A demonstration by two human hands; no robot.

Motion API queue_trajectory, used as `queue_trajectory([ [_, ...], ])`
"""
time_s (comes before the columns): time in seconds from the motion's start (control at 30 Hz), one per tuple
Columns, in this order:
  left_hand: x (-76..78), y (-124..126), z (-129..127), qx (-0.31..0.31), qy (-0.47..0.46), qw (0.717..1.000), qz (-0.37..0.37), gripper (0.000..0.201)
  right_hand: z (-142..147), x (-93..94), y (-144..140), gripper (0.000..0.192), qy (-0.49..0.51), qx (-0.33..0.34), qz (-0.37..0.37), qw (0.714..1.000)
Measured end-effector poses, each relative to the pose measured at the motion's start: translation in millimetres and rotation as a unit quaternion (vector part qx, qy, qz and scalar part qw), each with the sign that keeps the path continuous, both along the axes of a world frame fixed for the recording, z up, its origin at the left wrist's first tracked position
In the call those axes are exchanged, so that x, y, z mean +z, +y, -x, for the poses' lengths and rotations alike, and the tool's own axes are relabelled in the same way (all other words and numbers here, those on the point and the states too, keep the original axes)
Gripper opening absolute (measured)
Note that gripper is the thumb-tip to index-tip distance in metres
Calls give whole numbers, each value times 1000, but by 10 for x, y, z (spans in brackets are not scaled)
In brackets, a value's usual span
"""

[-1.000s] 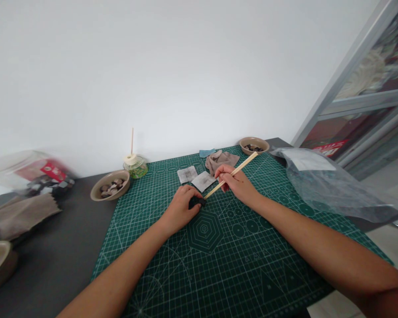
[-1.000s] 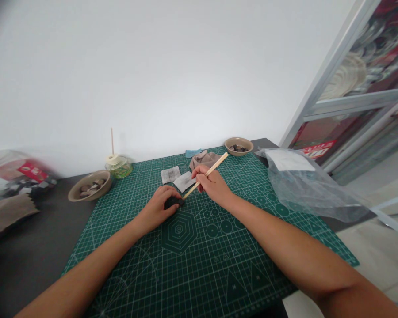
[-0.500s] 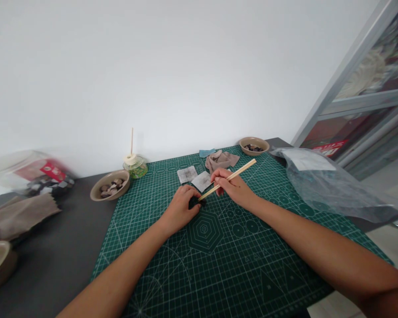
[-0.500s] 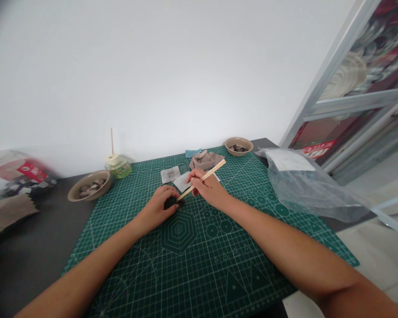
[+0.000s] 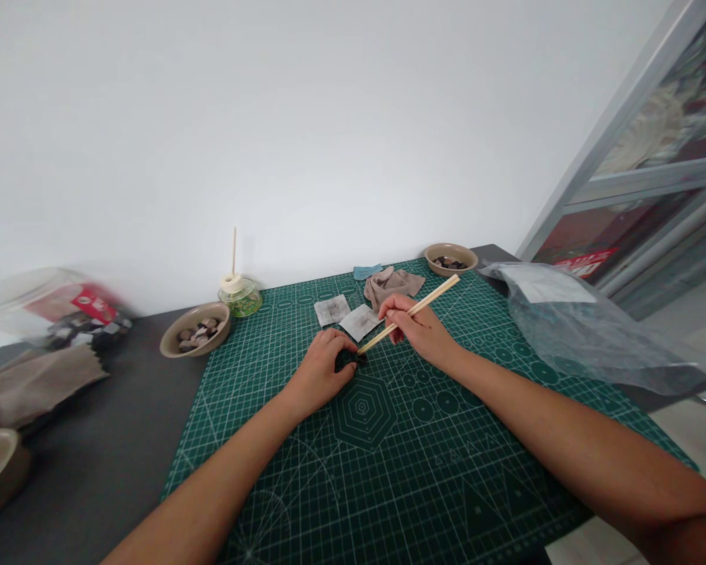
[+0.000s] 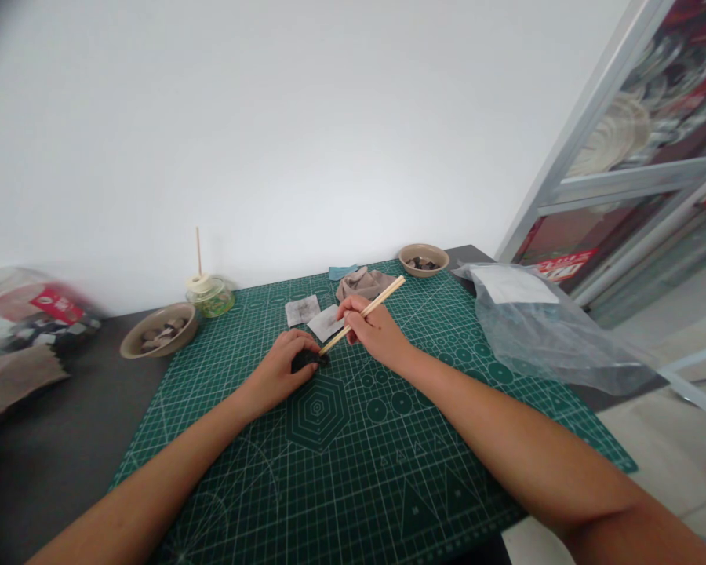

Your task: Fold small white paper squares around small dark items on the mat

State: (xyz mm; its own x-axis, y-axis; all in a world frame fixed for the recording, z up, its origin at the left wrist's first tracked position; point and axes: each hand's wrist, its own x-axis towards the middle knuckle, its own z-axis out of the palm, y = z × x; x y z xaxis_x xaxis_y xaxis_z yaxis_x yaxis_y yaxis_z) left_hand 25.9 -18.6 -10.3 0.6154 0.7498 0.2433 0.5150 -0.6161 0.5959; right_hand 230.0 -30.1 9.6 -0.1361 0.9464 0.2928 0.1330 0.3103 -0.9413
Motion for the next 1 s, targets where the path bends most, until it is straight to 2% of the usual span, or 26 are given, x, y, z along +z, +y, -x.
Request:
queue_trajectory([
  [0.33, 17, -16, 0, -1, 5, 1000, 1, 21, -46, -5, 25, 14, -21, -34, -9, 999],
  [1.0, 7, -6, 1, 4, -7, 1000, -1, 18, -52, 5, 23, 14, -18, -28, -8, 999],
])
